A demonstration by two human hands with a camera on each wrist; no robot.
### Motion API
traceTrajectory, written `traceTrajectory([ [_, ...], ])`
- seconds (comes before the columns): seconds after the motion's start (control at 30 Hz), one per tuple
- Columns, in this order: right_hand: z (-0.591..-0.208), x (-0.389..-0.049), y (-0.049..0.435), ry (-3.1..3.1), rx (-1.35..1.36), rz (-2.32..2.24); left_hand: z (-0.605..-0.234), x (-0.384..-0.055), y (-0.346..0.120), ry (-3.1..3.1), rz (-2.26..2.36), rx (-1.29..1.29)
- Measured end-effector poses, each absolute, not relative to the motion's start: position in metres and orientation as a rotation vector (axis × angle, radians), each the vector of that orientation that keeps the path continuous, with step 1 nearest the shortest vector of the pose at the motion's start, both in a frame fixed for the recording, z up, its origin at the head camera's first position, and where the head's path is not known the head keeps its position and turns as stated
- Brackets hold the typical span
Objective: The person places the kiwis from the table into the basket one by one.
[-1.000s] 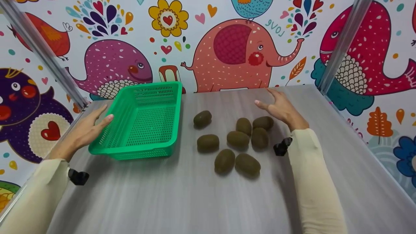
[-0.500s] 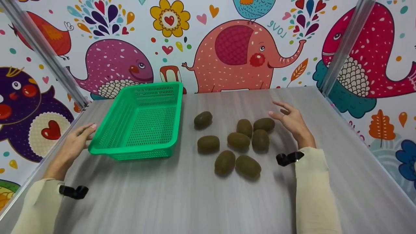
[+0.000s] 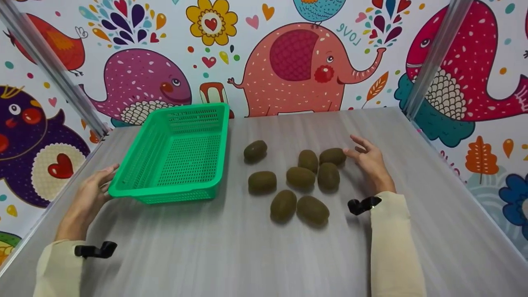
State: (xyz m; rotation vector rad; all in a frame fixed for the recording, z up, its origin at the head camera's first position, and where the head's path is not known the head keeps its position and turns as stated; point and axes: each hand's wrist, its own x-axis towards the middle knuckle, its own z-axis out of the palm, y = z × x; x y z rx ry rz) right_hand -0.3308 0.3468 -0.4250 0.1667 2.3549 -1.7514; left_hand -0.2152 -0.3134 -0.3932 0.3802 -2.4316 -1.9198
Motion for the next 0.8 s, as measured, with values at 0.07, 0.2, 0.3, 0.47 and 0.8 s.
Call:
traceTrajectory([
  [0.07, -0.426, -0.332, 0.346, 2.306, 0.183, -1.770, -0.394, -0.215, -0.312, -2.361, -2.004, 0.387],
  [0.2, -0.429, -0.333, 0.343, 2.241, 0.222, -1.785, -0.397, -0.215, -0.311, -2.203, -2.172, 0.386],
  [0.3, -0.431, -0.334, 0.343, 2.257, 0.207, -1.758, -0.398, -0.216, -0.312, -2.161, -2.227, 0.387],
  [0.47, -0.431, -0.338, 0.345, 2.381, 0.119, -1.610, -0.394, -0.215, -0.317, -2.183, -2.276, 0.367],
  [0.8, -0.424, -0.344, 0.344, 2.521, 0.027, -1.328, -0.390, -0.216, -0.322, -2.257, -2.294, 0.318],
])
